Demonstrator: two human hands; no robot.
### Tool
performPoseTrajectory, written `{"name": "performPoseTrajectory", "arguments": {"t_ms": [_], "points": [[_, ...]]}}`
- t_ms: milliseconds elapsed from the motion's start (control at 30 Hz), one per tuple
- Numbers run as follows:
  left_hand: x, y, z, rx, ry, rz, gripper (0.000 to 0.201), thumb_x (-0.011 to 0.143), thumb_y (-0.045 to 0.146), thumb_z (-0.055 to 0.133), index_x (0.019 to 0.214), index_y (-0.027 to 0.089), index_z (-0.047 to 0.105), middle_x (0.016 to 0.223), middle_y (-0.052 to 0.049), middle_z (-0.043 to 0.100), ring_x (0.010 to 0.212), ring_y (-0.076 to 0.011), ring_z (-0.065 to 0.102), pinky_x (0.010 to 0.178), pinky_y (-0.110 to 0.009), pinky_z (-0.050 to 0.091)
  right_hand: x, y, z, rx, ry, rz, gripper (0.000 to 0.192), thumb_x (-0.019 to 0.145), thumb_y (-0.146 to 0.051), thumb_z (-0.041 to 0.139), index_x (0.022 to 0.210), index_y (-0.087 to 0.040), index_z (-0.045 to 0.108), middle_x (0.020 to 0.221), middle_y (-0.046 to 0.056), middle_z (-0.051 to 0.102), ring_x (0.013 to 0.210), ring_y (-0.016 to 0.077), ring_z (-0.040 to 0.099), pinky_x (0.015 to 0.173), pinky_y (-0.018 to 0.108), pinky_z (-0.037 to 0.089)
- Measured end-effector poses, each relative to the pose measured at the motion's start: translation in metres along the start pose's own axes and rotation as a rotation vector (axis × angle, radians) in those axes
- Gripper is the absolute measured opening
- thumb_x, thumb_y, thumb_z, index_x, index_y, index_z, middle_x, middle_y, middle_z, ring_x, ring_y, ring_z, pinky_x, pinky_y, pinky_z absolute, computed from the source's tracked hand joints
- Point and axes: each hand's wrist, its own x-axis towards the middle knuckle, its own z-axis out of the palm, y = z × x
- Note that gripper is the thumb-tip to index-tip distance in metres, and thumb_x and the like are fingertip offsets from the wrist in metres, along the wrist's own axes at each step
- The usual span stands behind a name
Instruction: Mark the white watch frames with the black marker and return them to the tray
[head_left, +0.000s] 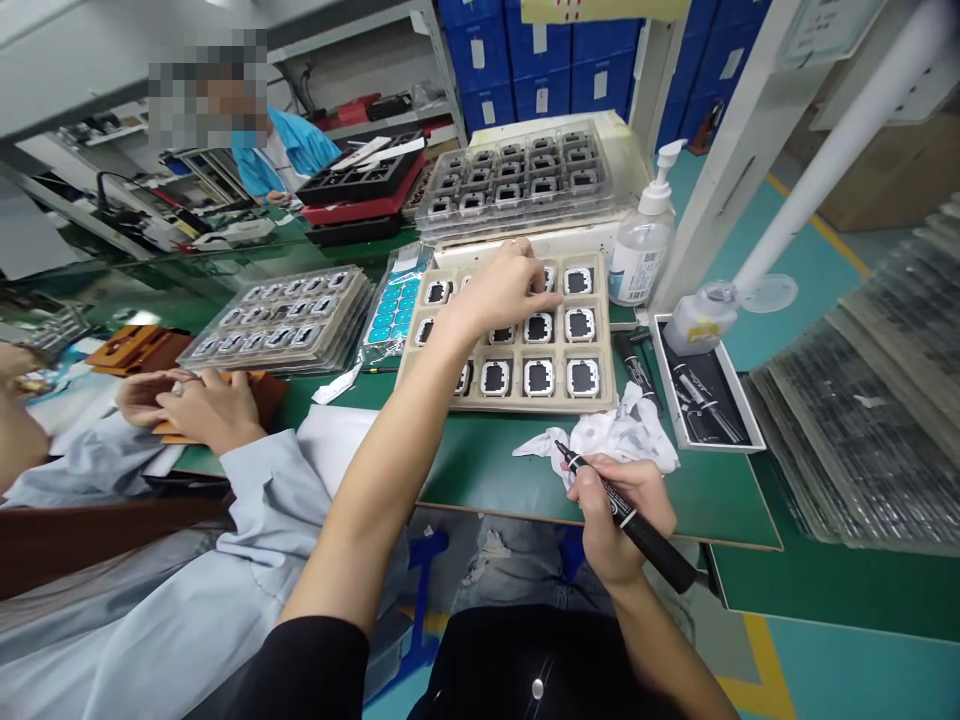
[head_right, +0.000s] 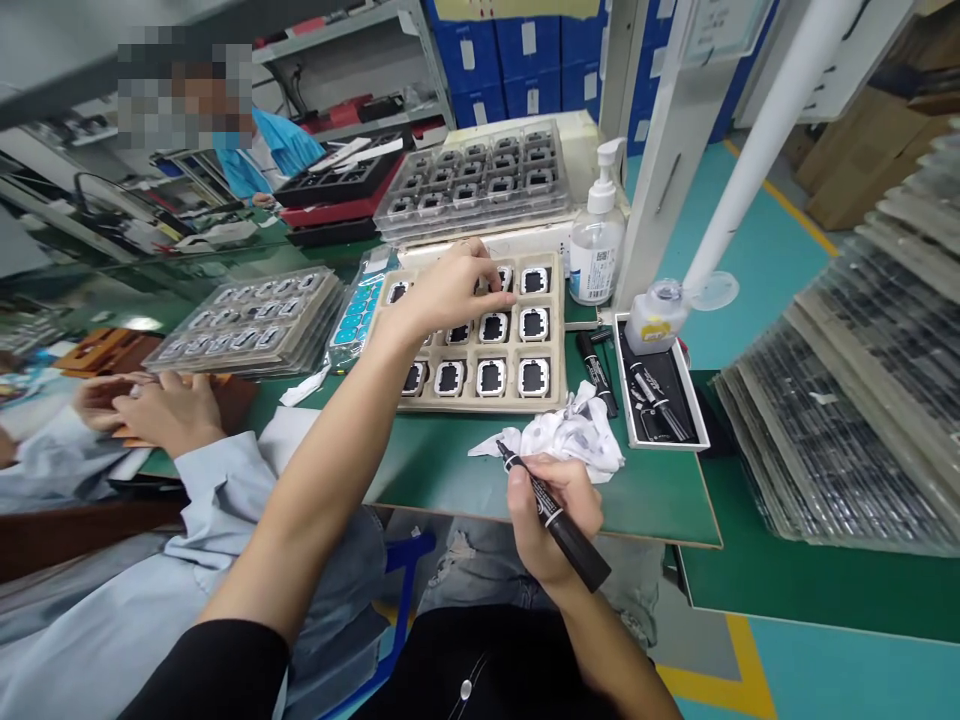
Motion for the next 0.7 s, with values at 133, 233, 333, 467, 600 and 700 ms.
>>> {"name": "performPoseTrajectory", "arguments": {"t_ms": [133,233,333,467,600,700], "points": [[-0.014,0.004,-0.005,-0.056,0.021,0.010,0.010,0.103,0.023,0.084,0.097,0.023,0.076,0.141,-0.016,0.078,0.138,-0.0384,0.073,0.124,-0.057,0.062,0.002,-0.002,0.000,-0.008,-0.019,-0.002,0.012,0.113,-0.025,0.083,0.106,-0.025,0.073,0.078,-0.003,0.081,0.061,0.0181,0.080,0.061,0.028,0.068],[-0.016,0.004,-0.004,-0.083,0.021,0.024,0.011,0.102,0.015,0.080,0.097,0.023,0.075,0.121,-0.011,0.081,0.121,-0.0329,0.076,0.119,-0.054,0.062,0.002,-0.001,0.000,-0.023,-0.016,-0.002,0.013,0.114,-0.029,0.083,0.106,-0.025,0.073,0.077,-0.002,0.081,0.061,0.0191,0.080,0.060,0.028,0.068],[-0.014,0.006,-0.001,-0.136,0.055,0.019,0.016,0.098,0.008,0.081,0.100,0.023,0.076,0.115,-0.009,0.080,0.107,-0.0287,0.076,0.108,-0.049,0.063,0.000,0.003,-0.001,-0.036,0.005,-0.008,0.014,0.112,-0.030,0.086,0.106,-0.025,0.075,0.076,-0.002,0.081,0.062,0.0210,0.082,0.062,0.031,0.071],[-0.033,0.021,-0.009,-0.235,0.248,-0.006,0.035,0.087,0.005,0.096,0.100,0.024,0.069,0.112,-0.005,0.077,0.094,-0.0228,0.073,0.092,-0.040,0.064,-0.003,0.010,-0.004,-0.011,0.008,-0.003,0.015,0.109,-0.026,0.090,0.107,-0.024,0.075,0.075,-0.003,0.080,0.063,0.0215,0.083,0.063,0.031,0.073],[-0.094,0.055,-0.020,-0.378,0.362,-0.091,0.039,0.092,0.008,0.095,0.096,0.024,0.060,0.097,0.001,0.073,0.084,-0.0168,0.071,0.085,-0.033,0.065,-0.005,0.010,-0.006,-0.016,0.045,0.021,0.017,0.106,-0.026,0.093,0.105,-0.023,0.077,0.077,-0.002,0.081,0.056,0.0193,0.078,0.058,0.030,0.070],[-0.155,0.088,-0.012,-0.713,0.335,-0.256,0.045,0.090,0.019,0.102,0.115,0.025,0.065,0.112,-0.001,0.080,0.087,-0.0156,0.080,0.082,-0.029,0.071,-0.007,0.009,-0.007,-0.025,0.091,0.053,0.018,0.102,-0.027,0.097,0.104,-0.022,0.080,0.078,-0.001,0.082,0.054,0.0203,0.077,0.056,0.032,0.070]]}}
